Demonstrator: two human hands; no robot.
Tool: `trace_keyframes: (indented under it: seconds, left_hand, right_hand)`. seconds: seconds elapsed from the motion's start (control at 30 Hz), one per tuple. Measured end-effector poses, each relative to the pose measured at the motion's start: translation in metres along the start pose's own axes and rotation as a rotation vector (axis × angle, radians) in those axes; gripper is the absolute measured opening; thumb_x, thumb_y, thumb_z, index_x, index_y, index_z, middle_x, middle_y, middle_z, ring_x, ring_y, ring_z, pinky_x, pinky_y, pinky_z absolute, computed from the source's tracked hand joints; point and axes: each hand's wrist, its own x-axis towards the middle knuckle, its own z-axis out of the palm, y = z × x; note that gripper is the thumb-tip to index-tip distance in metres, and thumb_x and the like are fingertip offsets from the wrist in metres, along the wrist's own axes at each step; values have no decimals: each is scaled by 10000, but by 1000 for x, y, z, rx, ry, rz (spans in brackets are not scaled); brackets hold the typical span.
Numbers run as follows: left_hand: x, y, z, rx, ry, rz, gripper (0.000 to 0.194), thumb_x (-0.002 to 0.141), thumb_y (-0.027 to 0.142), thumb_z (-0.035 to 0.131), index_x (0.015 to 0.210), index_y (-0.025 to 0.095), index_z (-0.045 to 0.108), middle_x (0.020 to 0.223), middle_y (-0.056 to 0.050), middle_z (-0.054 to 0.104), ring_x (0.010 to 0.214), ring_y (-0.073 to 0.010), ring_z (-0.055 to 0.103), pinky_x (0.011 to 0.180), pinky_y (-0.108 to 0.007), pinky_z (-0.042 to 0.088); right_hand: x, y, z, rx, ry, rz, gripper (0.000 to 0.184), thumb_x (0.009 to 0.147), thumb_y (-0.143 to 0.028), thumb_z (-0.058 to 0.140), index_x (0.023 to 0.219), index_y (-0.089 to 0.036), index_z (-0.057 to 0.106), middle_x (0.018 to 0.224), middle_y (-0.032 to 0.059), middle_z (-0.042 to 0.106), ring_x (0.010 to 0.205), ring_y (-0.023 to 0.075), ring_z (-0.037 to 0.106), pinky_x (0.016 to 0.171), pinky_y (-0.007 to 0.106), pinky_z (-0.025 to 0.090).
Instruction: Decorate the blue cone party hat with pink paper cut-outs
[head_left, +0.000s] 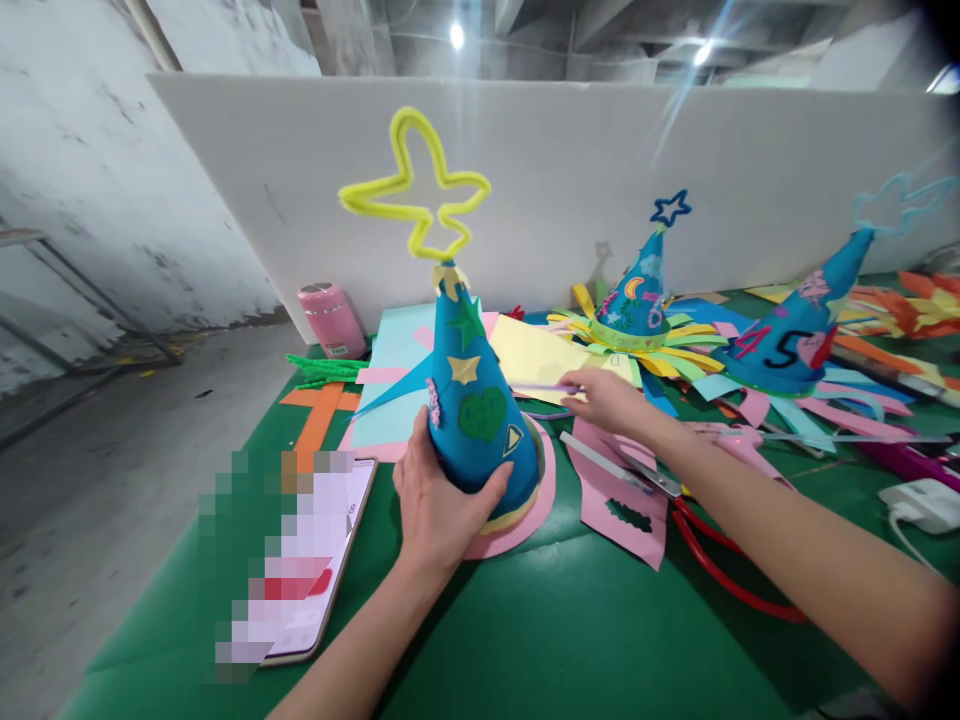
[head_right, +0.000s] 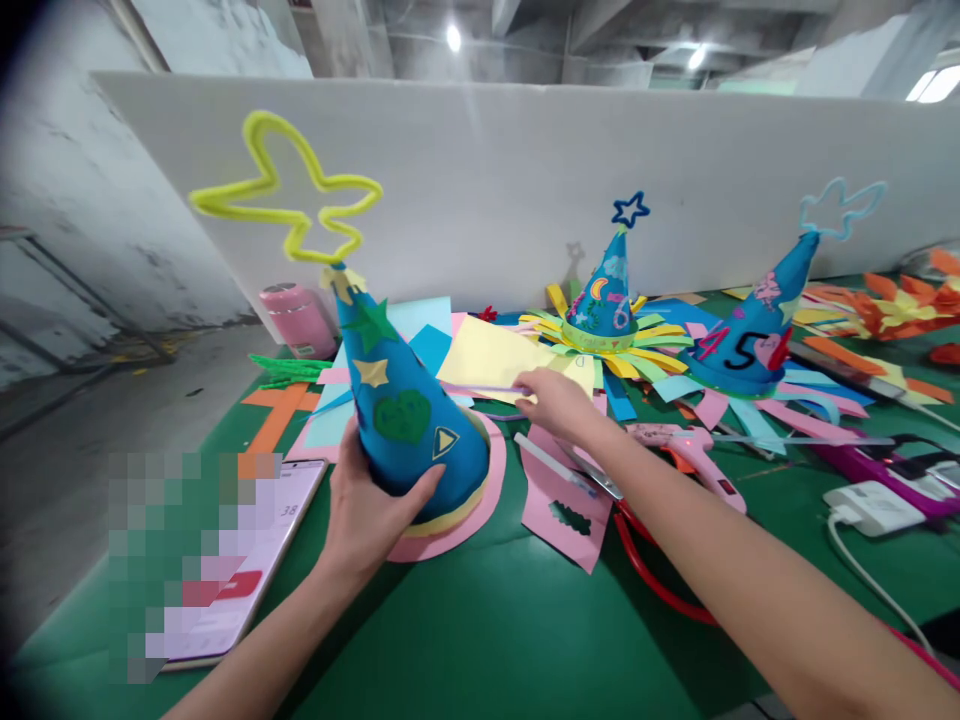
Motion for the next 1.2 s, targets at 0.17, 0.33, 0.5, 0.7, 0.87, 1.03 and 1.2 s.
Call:
trace_keyframes:
  seconds: [0.17,0.33,0.5,0.7,0.87,1.03,1.2]
  left_hand:
    - [-16,-2,-20,33,14,-101,915,553,423,696,1308,228,217,1195,-125,466,1069,-336,468,867,-520,377]
    - [-13,-7,-20,21,-6,-110,918,567,435,690,1316,219,205,1190,-128,470,1083,-338,460,872,-517,378]
    - [1,-3,-2,-34,-9,-45,895,555,404,702,1299,228,237,1193,-120,471,1100,-344,447,901,-529,337]
    - [13,3,14,0,-28,-20,901,567,438,683,1302,197,220,1198,-145,470,1131,-338,420,912,-517,325]
    - [12,3,16,56,-24,-41,927,582,501,652,1314,164,194,1220,-171,451,1143,-342,405,901,-518,331]
    - [11,3,18,91,-8,-15,942,589,526,635,1320,140,182,1230,-185,441,1136,-343,406,893,-516,341]
    - [14,-1,23,110,-2,-3,968,577,555,633,1321,128,185,1198,-182,468,1106,-349,431,902,-537,320]
  right_hand:
    - [9,-3,35,102,-107,-59,138,804,-249,535,896,-168,598,937,48,613,836,166,569,733,316,445]
    - [27,-7,23,302,-14,-47,152,807,-249,506,839,-141,609,812,26,629,751,157,573,672,292,449]
    - [42,-7,-24,521,141,19,248,815,-234,424,981,-125,573,686,8,607,526,91,523,467,191,383]
    - [50,-3,-74,522,249,49,236,785,-247,479,947,-119,594,632,1,571,499,80,475,480,196,371]
    - [58,-5,-55,120,245,-8,215,782,-254,479,883,-148,637,733,35,629,665,152,534,590,237,385]
    - [57,-2,-14,57,207,29,176,711,-144,518,820,-147,656,840,87,655,773,210,565,648,264,389]
    - [35,-5,-44,61,342,90,307,789,-275,467,1031,-122,576,969,114,613,855,219,551,715,298,405]
